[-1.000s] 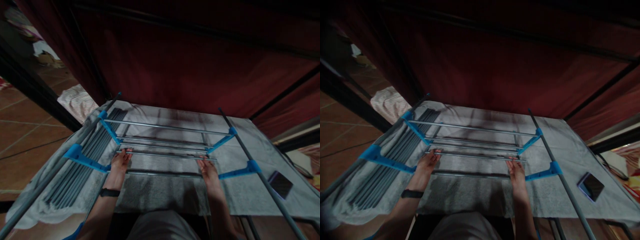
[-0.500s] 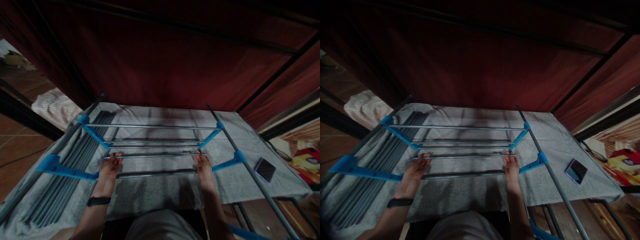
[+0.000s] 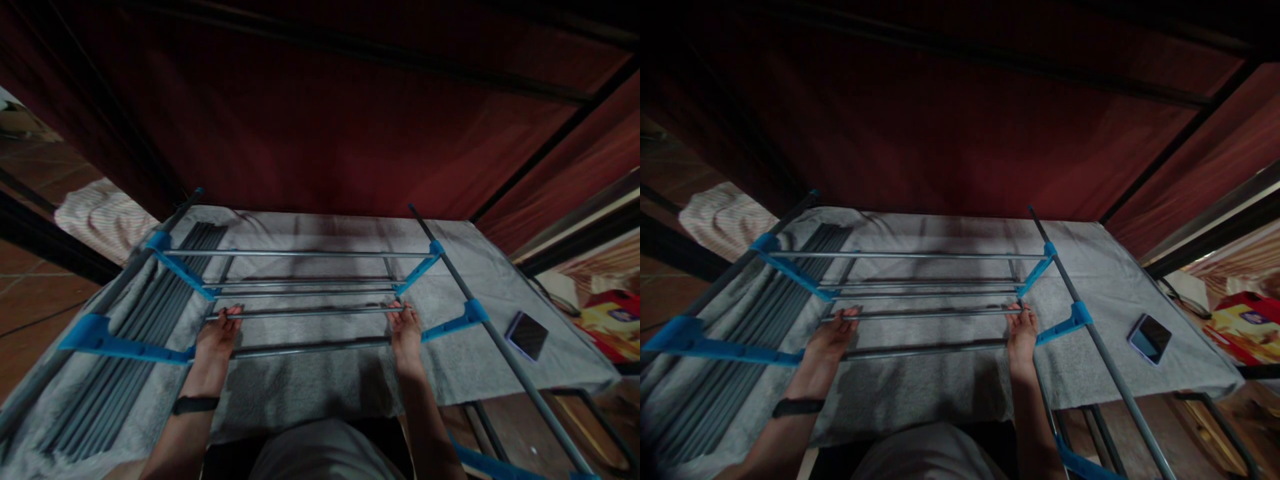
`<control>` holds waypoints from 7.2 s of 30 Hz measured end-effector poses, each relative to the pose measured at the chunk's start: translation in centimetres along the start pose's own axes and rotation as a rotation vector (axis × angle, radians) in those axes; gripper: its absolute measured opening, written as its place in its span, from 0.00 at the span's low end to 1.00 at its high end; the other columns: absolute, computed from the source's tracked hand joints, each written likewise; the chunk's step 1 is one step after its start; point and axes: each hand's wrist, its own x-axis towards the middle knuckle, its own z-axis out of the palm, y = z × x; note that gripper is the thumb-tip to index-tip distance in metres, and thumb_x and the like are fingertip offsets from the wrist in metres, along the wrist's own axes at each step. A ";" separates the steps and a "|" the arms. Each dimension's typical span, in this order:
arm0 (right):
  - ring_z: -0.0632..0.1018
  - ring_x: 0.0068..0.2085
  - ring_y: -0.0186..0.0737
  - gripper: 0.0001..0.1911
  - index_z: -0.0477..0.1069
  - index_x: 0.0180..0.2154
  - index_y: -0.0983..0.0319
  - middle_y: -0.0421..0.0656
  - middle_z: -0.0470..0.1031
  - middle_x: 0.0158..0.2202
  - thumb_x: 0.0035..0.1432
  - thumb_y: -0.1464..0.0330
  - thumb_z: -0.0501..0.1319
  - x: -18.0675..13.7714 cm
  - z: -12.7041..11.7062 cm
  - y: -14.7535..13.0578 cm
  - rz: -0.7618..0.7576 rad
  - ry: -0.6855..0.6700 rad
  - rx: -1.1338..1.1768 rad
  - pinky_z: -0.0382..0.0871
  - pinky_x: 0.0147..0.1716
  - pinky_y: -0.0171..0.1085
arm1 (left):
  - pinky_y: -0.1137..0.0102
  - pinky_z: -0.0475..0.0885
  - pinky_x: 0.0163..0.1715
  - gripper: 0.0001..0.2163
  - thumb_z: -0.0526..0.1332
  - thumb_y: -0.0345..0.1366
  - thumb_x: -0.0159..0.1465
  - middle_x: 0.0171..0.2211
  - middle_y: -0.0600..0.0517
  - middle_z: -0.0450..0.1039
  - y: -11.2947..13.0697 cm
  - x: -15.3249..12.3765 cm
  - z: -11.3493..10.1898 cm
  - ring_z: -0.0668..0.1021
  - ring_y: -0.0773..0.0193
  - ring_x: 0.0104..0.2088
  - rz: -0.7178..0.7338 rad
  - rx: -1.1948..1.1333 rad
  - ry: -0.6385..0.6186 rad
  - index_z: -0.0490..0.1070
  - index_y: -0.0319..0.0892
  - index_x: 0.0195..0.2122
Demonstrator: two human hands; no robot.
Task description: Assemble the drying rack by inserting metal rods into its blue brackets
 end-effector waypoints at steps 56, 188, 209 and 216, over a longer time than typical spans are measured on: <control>0.85 0.42 0.37 0.09 0.72 0.40 0.56 0.38 0.82 0.38 0.59 0.63 0.68 -0.1 0.1 0.2 -0.011 0.008 0.003 0.83 0.47 0.40 | 0.70 0.79 0.42 0.12 0.58 0.18 0.69 0.30 0.51 0.80 -0.5 0.1 -0.4 0.83 0.66 0.33 0.067 0.016 -0.080 0.69 0.41 0.31; 0.84 0.37 0.31 0.06 0.75 0.37 0.56 0.35 0.83 0.35 0.58 0.65 0.71 -2.1 2.8 -0.1 0.090 -0.059 0.075 0.81 0.43 0.32 | 0.71 0.83 0.42 0.13 0.61 0.16 0.67 0.29 0.52 0.82 -5.0 -5.6 2.3 0.86 0.65 0.33 -0.065 -0.019 -0.231 0.75 0.41 0.30; 0.82 0.34 0.32 0.14 0.73 0.35 0.56 0.36 0.81 0.31 0.71 0.57 0.58 -0.5 1.9 0.1 0.196 0.051 0.078 0.80 0.40 0.33 | 0.67 0.82 0.49 0.11 0.64 0.17 0.64 0.31 0.51 0.83 -5.3 -5.9 2.9 0.87 0.65 0.35 -0.067 -0.062 -0.257 0.74 0.40 0.29; 0.82 0.36 0.32 0.12 0.74 0.35 0.57 0.38 0.81 0.33 0.70 0.61 0.57 -0.5 1.8 -0.2 0.219 0.063 0.100 0.79 0.43 0.33 | 0.67 0.82 0.47 0.16 0.64 0.16 0.63 0.30 0.51 0.82 -6.0 -6.6 3.4 0.87 0.64 0.35 -0.079 -0.105 -0.275 0.69 0.40 0.23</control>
